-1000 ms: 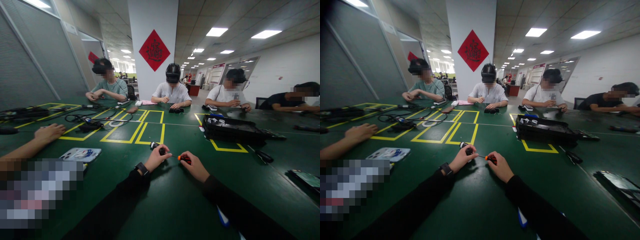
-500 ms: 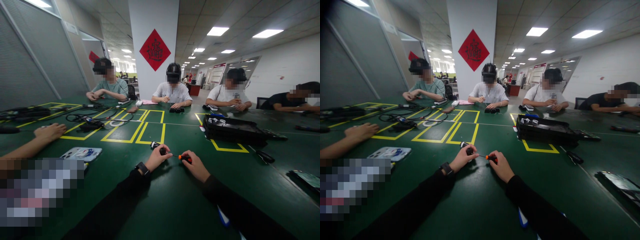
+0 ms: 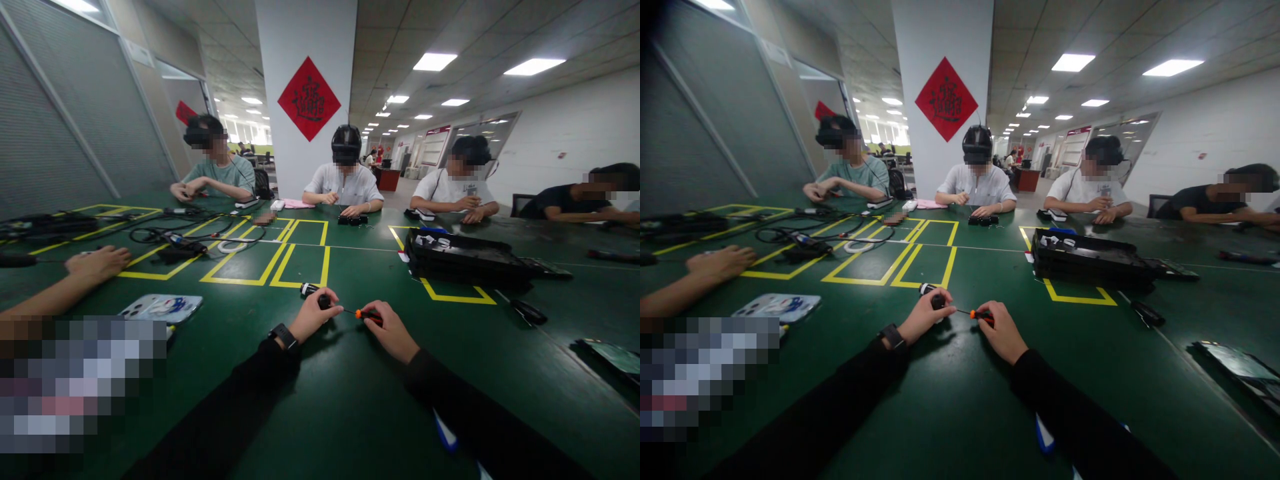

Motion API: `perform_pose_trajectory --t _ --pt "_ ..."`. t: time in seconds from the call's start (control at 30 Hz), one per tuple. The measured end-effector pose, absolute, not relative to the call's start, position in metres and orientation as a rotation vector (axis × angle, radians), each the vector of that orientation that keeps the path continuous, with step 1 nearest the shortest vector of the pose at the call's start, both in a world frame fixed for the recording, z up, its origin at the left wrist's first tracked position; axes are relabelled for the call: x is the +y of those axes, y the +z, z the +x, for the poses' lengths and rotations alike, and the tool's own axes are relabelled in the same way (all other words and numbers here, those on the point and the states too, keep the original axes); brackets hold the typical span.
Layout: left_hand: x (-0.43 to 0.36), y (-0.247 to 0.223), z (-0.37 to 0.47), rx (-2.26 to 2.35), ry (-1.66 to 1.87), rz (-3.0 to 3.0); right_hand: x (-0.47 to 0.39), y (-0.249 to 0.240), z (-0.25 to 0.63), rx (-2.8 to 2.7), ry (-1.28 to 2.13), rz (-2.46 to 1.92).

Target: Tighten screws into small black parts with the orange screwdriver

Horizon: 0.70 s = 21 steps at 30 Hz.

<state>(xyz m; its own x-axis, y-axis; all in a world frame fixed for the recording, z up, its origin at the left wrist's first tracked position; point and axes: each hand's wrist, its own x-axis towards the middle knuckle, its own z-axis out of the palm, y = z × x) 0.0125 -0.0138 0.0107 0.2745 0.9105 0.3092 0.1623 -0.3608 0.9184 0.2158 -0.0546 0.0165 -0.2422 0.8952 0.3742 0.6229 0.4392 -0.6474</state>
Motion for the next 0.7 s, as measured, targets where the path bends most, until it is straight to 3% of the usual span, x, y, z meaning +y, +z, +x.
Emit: perform_pose_trajectory --t 0.7 --pt "-0.0169 0.0145 0.0133 0.954 1.157 1.732 -0.0568 0.0162 0.2141 -1.95 0.522 -1.299"
